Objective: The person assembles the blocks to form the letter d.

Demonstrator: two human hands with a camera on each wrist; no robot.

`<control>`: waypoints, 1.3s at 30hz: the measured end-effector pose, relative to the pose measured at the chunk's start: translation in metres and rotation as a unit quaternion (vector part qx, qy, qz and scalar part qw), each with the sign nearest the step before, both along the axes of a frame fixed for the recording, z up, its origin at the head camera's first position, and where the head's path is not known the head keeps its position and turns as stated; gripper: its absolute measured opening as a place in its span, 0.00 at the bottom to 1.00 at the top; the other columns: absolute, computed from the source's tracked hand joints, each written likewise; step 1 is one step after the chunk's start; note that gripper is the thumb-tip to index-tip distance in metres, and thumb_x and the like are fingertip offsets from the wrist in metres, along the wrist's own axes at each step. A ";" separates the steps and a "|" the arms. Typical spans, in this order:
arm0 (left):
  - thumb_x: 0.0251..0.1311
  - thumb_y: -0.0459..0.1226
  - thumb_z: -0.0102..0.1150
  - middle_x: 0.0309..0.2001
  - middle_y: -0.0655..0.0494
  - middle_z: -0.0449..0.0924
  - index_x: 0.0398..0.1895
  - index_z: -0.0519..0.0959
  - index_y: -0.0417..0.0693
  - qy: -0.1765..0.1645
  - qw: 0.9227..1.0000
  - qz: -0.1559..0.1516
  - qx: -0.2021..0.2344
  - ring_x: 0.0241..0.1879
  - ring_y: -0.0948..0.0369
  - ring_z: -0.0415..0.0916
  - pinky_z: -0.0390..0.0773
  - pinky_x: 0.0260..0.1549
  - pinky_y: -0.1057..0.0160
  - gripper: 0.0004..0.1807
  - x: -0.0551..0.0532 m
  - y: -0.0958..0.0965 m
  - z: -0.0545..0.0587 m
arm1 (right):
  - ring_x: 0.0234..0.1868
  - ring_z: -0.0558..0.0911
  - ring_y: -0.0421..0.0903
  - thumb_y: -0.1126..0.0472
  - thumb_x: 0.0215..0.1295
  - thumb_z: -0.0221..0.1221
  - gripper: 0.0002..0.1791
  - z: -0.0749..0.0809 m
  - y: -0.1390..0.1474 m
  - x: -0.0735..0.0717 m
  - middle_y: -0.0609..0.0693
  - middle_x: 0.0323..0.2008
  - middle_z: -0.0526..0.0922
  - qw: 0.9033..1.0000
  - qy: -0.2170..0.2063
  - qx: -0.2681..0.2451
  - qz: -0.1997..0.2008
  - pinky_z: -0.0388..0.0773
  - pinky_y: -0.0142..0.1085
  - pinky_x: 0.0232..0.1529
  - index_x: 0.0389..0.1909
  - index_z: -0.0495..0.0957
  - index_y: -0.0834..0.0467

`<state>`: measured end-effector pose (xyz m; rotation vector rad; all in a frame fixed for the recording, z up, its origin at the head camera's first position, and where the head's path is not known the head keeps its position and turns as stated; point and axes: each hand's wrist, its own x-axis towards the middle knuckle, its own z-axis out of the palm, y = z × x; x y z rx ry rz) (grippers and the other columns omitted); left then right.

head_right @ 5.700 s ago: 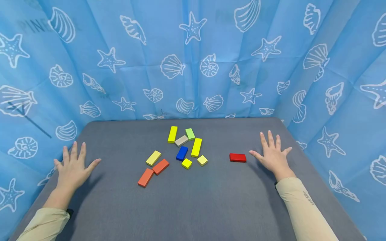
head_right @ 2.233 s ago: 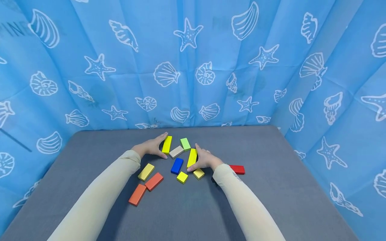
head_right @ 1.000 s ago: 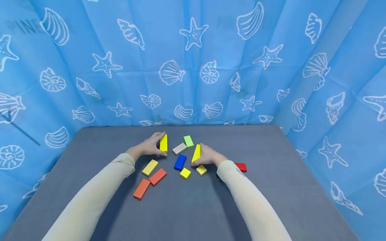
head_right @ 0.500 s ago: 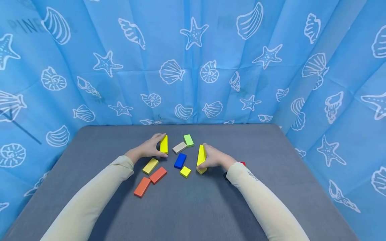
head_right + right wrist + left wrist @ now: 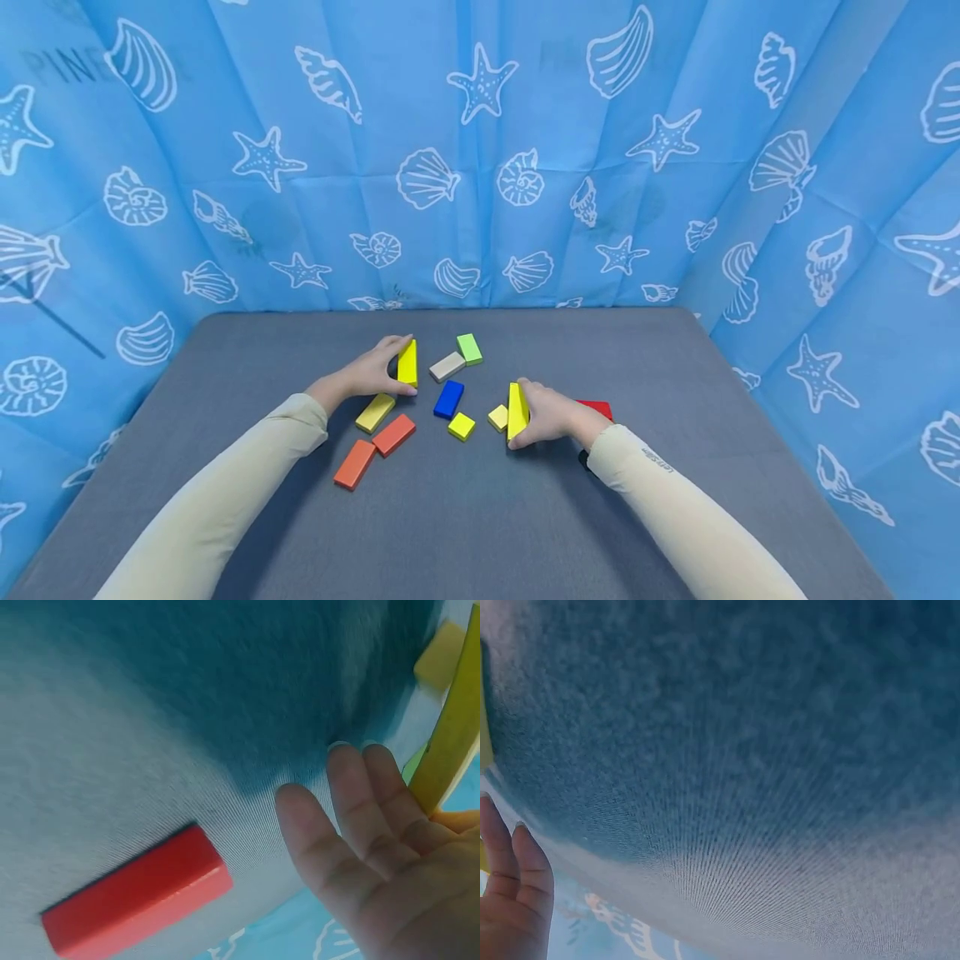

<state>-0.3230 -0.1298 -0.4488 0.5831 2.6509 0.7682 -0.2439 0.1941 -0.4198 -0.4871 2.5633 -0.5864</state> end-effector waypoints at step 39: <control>0.54 0.59 0.65 0.73 0.53 0.50 0.76 0.54 0.55 0.036 0.980 -0.194 -0.041 0.56 0.59 0.70 0.73 0.50 0.62 0.50 0.123 0.072 0.011 | 0.55 0.73 0.56 0.47 0.46 0.74 0.57 -0.008 0.017 0.035 0.65 0.61 0.70 0.996 0.061 0.059 0.009 0.70 0.52 0.58 0.69 0.55 0.72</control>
